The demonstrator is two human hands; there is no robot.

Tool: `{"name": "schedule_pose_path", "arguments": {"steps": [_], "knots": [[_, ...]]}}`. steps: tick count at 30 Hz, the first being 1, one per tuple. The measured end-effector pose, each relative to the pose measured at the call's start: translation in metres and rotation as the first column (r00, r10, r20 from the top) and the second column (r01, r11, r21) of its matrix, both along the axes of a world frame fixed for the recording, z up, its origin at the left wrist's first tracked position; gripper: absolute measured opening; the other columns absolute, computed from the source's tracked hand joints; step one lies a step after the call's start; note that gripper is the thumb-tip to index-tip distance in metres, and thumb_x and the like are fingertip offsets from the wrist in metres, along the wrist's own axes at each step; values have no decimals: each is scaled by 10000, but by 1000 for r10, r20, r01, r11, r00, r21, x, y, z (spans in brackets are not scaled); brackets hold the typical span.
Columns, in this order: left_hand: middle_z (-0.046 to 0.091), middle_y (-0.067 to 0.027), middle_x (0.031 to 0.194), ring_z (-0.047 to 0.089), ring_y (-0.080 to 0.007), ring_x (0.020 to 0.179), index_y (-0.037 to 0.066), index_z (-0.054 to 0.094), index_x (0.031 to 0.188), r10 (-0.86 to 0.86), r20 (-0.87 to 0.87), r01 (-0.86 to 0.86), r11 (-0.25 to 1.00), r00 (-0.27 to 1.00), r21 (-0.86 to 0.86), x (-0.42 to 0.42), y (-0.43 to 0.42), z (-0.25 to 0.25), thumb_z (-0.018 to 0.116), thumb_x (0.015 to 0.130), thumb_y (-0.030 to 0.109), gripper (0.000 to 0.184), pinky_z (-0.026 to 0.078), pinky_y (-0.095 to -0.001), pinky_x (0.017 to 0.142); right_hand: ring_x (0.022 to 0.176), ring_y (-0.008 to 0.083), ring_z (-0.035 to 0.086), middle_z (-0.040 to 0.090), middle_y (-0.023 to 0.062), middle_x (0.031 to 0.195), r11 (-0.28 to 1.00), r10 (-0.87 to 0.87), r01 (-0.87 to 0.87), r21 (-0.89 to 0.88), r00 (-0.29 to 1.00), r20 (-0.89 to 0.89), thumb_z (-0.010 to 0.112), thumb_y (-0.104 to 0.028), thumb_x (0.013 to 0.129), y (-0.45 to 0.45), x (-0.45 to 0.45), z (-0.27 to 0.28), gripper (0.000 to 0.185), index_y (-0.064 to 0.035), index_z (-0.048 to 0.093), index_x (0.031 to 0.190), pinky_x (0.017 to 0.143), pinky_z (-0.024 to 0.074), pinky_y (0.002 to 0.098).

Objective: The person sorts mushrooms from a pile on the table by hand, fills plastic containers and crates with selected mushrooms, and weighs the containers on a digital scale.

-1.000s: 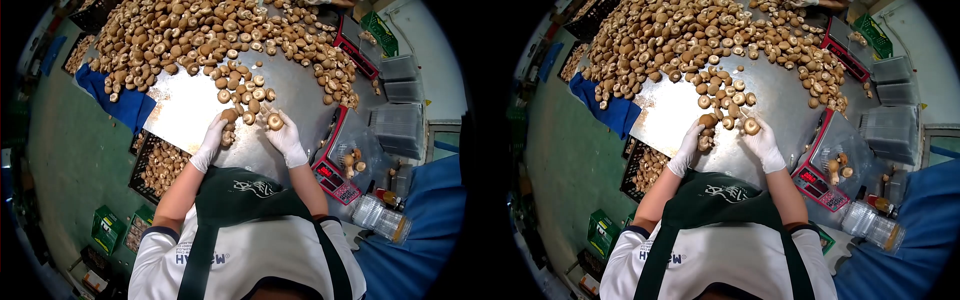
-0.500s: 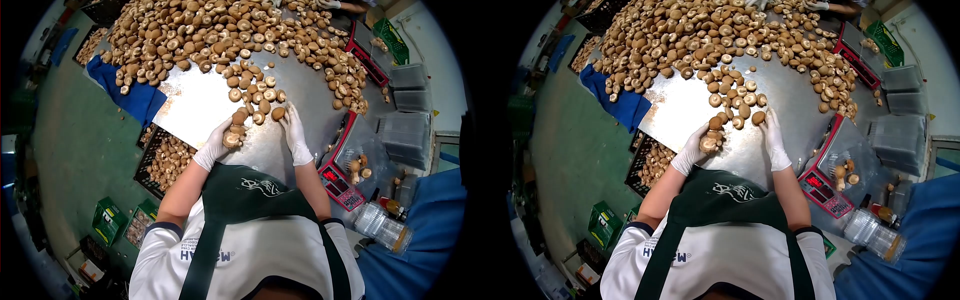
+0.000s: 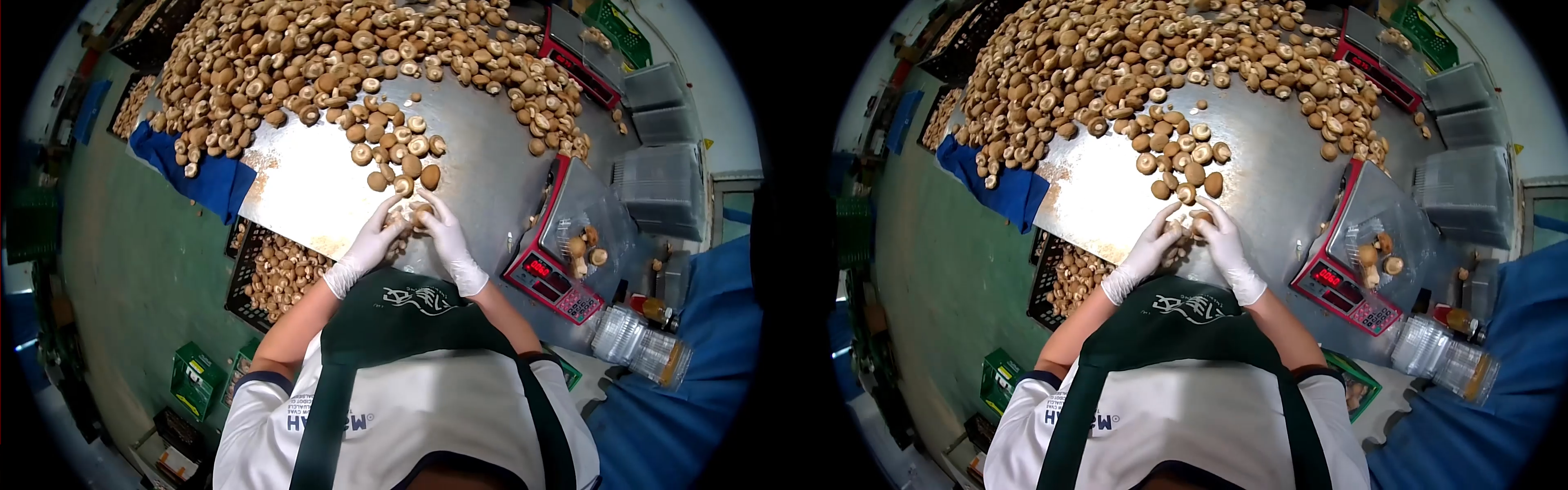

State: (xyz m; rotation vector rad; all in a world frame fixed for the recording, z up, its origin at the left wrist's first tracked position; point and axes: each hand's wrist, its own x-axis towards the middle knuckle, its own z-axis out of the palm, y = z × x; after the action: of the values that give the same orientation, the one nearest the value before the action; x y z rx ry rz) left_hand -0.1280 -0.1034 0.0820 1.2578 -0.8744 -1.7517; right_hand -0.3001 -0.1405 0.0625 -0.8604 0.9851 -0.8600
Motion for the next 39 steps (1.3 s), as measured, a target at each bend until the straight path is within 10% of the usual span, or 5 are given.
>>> {"name": "schedule_pose_path", "arguments": {"steps": [5, 10, 20, 28, 39], "knots": [[618, -98, 997, 615, -184, 811, 38, 487, 1258, 390, -350, -271, 899, 852, 344, -1, -2, -23, 502, 1000, 307, 372, 529, -311, 740, 889, 129, 592, 607, 81, 1074, 965, 92, -135, 226, 977, 192, 482, -118, 971, 17, -37, -29, 353, -61, 544, 1314, 755, 528, 289], [612, -136, 1044, 630, -251, 973, 23, 524, 1166, 423, -337, -285, 876, 841, 389, -30, -1, -36, 547, 971, 382, 409, 532, -370, 858, 1147, 257, 547, 513, 166, 1290, 873, 89, -343, -347, 812, -577, 715, -166, 830, 38, 0, 8, 692, -36, 402, 1434, 999, 441, 342], [555, -64, 885, 564, -193, 771, 91, 469, 1171, 546, -420, -307, 802, 725, 512, -16, -7, -16, 491, 926, 103, 247, 479, -304, 643, 1027, 287, 597, 604, 117, 1118, 897, 1, -173, -407, 921, -389, 729, -163, 800, -20, -6, 1, 401, -91, 653, 1188, 928, 470, 360], [569, -73, 852, 571, -216, 759, 109, 493, 1157, 614, -436, -309, 748, 658, 588, 0, -1, -34, 516, 917, 147, 244, 443, -292, 611, 1138, 271, 505, 607, 43, 1151, 593, -300, -703, -393, 260, -918, 744, -233, 743, -103, 21, -6, 354, -181, 709, 1092, 1074, 316, 449], [625, -122, 999, 609, -237, 806, 111, 483, 1230, 544, -447, -244, 786, 711, 568, 7, -8, -51, 522, 941, 193, 303, 484, -290, 613, 1161, 271, 516, 663, 63, 1107, 615, -325, -681, -398, 241, -914, 688, -393, 787, -93, 20, -15, 456, -148, 657, 1170, 1142, 208, 512]]}}
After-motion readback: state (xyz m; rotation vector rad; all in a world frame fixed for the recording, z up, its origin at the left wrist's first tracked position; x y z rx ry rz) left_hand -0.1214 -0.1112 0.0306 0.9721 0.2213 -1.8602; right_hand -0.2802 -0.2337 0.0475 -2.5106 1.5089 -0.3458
